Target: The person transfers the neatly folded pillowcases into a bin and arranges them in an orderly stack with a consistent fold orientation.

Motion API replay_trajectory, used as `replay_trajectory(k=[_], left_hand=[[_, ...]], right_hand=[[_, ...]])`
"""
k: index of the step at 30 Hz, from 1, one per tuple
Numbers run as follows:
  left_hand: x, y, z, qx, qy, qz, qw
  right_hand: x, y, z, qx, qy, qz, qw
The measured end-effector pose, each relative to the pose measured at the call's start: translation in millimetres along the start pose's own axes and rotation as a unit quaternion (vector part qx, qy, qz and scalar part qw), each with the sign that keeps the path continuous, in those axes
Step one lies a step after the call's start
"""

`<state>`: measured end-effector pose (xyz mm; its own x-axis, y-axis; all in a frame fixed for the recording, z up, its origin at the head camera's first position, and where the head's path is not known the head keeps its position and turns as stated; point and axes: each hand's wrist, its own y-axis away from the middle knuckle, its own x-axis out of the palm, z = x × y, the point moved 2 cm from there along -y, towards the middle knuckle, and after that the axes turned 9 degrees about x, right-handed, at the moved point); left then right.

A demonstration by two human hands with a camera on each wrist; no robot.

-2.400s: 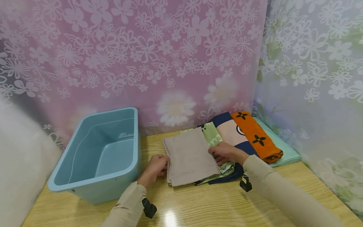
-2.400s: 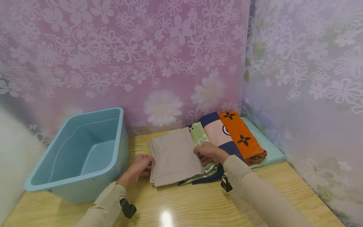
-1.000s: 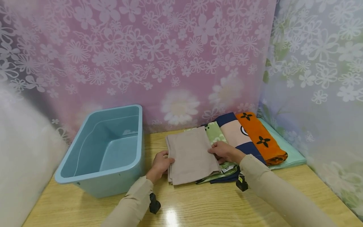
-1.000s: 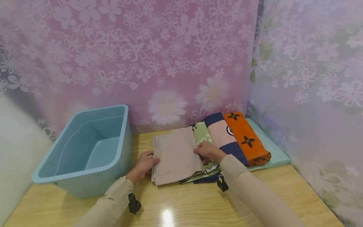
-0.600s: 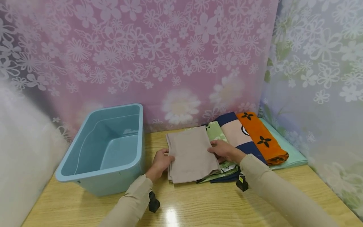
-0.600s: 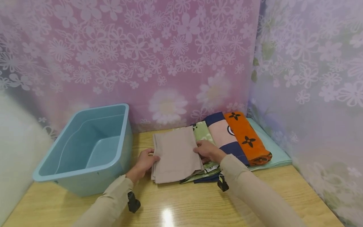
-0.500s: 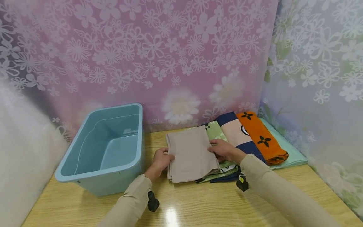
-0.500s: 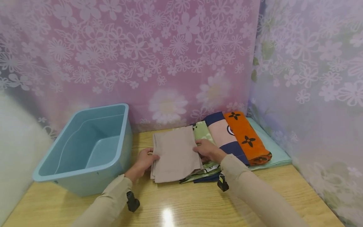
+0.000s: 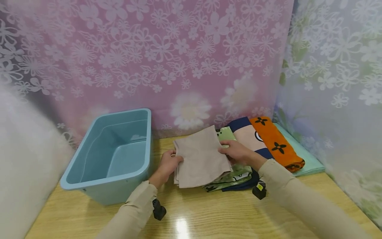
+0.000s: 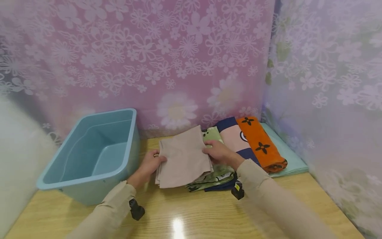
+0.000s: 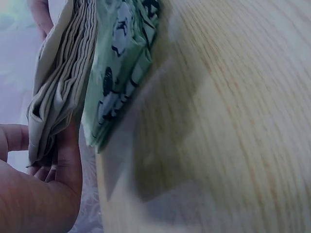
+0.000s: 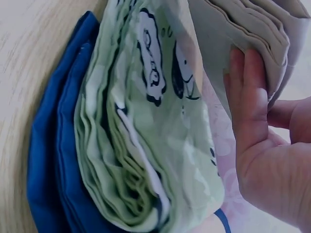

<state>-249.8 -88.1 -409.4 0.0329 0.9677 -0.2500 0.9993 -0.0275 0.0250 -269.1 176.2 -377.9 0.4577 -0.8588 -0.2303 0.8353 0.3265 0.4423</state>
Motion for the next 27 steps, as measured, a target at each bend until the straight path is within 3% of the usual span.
replay_trajectory(k=[9, 19, 27], left_hand=[[-1.4, 6.1, -22.9, -0.014, 0.030, 0.010, 0.9994], [-7.7, 21.7, -58.9, 0.006, 0.092, 0.043, 0.9948], [-22.4, 28.3, -92.6, 0.028, 0.077, 0.047, 0.9955]], right_hand=[[-8.4, 15.2, 12.7, -0.015, 0.005, 0.019, 1.000], [-24.4, 47.6, 45.5, -0.034, 0.035, 0.023, 0.999], [-22.6, 64.0, 73.3, -0.049, 0.055, 0.004, 0.997]])
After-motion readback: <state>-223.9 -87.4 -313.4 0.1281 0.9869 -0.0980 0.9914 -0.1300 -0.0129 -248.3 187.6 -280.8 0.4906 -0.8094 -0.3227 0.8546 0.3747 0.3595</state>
